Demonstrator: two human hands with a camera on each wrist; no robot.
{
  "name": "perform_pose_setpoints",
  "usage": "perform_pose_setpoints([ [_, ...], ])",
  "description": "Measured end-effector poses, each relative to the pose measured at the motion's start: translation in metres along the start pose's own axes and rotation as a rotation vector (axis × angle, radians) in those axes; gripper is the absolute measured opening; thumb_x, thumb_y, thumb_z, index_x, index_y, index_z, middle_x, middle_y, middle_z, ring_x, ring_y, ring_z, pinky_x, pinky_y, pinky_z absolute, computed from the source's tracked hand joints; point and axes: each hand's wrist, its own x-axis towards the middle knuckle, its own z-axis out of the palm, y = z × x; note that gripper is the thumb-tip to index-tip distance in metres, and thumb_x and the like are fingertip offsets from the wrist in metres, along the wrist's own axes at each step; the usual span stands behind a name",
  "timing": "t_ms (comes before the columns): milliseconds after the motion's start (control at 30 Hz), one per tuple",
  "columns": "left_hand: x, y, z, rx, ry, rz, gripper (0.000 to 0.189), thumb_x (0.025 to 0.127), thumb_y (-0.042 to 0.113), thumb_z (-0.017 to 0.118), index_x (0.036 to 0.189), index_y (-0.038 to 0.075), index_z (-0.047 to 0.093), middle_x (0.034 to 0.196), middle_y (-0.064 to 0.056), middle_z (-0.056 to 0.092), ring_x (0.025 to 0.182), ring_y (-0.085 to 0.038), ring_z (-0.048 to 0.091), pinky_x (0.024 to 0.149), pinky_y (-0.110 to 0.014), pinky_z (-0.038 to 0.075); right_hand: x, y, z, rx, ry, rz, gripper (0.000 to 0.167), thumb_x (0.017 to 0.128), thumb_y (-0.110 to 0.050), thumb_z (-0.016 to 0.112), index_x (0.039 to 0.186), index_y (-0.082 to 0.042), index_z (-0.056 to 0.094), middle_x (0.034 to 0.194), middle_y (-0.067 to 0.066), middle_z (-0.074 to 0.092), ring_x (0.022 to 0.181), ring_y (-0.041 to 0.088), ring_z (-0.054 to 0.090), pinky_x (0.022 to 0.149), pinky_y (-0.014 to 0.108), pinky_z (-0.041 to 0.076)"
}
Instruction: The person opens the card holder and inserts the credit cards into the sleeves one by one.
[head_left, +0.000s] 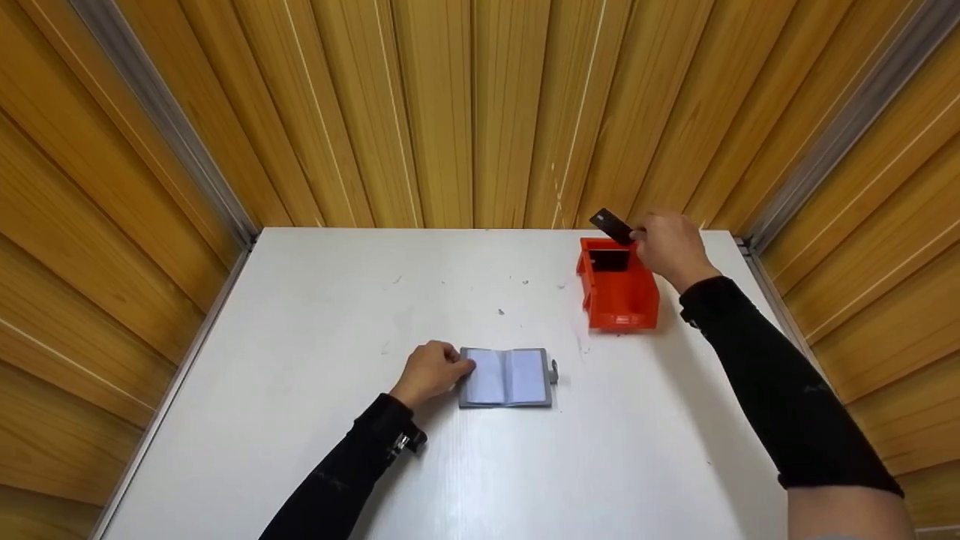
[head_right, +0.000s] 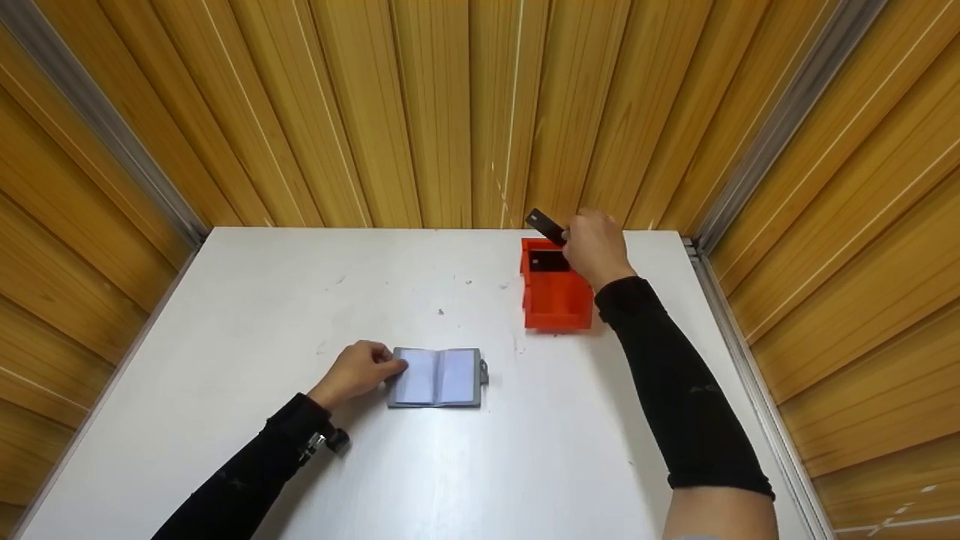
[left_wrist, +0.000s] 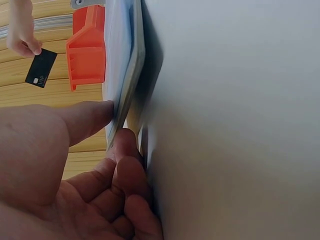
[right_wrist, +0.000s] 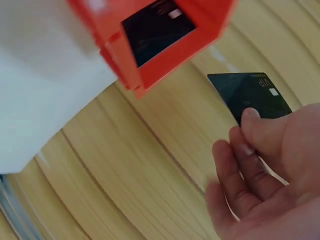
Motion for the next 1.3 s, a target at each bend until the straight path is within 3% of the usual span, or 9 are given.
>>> perform_pose_setpoints([
  [200, -0.001, -0.001, 0.0, -0.003, 0.016, -0.005, 0.026, 0.098, 0.031, 0.081, 0.083, 0.011, 0.073, 0.072, 0.002, 0.066, 0.064, -0.014, 0.062, 0.058, -0.026, 0.049, -0.016, -0.032, -0.002, 0.144, -0.098, 0.078, 0.026, 0.11, -0.016, 0.066, 0.125, 0.002, 0.076, 0.116, 0.023, 0.073, 0.104, 0.04, 0.067, 0.096, 0.058, 0.062],
  [433, 0.001, 0.0, -0.001, -0.002, 0.014, -0.024, 0.029, 0.099, 0.032, 0.08, 0.08, 0.012, 0.072, 0.071, 0.002, 0.066, 0.062, -0.014, 0.062, 0.057, -0.026, 0.049, -0.032, -0.071, 0.003, 0.229, -0.185, 0.063, 0.025, 0.109, -0.02, 0.07, 0.123, -0.001, 0.08, 0.115, 0.019, 0.077, 0.1, 0.034, 0.069, 0.092, 0.051, 0.066],
  [633, 0.0, 0.002, -0.001, 0.004, 0.018, -0.006, 0.026, 0.099, 0.032, 0.08, 0.085, 0.01, 0.074, 0.073, 0.001, 0.068, 0.064, -0.013, 0.064, 0.059, -0.026, 0.049, -0.05, -0.095, 0.013, 0.274, -0.211, -0.02, 0.019, 0.107, -0.019, 0.072, 0.108, -0.002, 0.082, 0.095, 0.013, 0.08, 0.087, 0.028, 0.068, 0.081, 0.04, 0.059],
  [767, -0.001, 0.004, -0.002, 0.004, 0.023, 0.009, 0.025, 0.098, 0.031, 0.08, 0.086, 0.009, 0.075, 0.073, 0.001, 0.069, 0.063, -0.013, 0.064, 0.06, -0.025, 0.049, -0.062, -0.108, 0.024, 0.299, -0.266, -0.066, 0.019, 0.105, -0.017, 0.072, 0.106, -0.002, 0.083, 0.09, 0.011, 0.08, 0.082, 0.025, 0.067, 0.076, 0.036, 0.058],
  [1033, -0.002, 0.007, -0.003, 0.021, 0.028, 0.014, 0.026, 0.098, 0.031, 0.08, 0.083, 0.011, 0.073, 0.072, 0.003, 0.066, 0.064, -0.014, 0.062, 0.06, -0.026, 0.048, -0.08, -0.129, 0.04, 0.338, -0.428, -0.009, 0.023, 0.107, -0.021, 0.069, 0.114, -0.005, 0.084, 0.096, 0.009, 0.08, 0.084, 0.023, 0.066, 0.079, 0.037, 0.063],
  [1300, 0.001, 0.005, 0.0, 0.037, 0.026, -0.004, 0.027, 0.098, 0.034, 0.08, 0.084, 0.012, 0.075, 0.075, 0.001, 0.069, 0.066, -0.014, 0.063, 0.06, -0.026, 0.049, -0.098, -0.144, 0.061, 0.317, -0.499, -0.04, 0.02, 0.099, -0.017, 0.069, 0.092, -0.009, 0.086, 0.077, 0.0, 0.075, 0.074, 0.017, 0.063, 0.066, 0.03, 0.051],
])
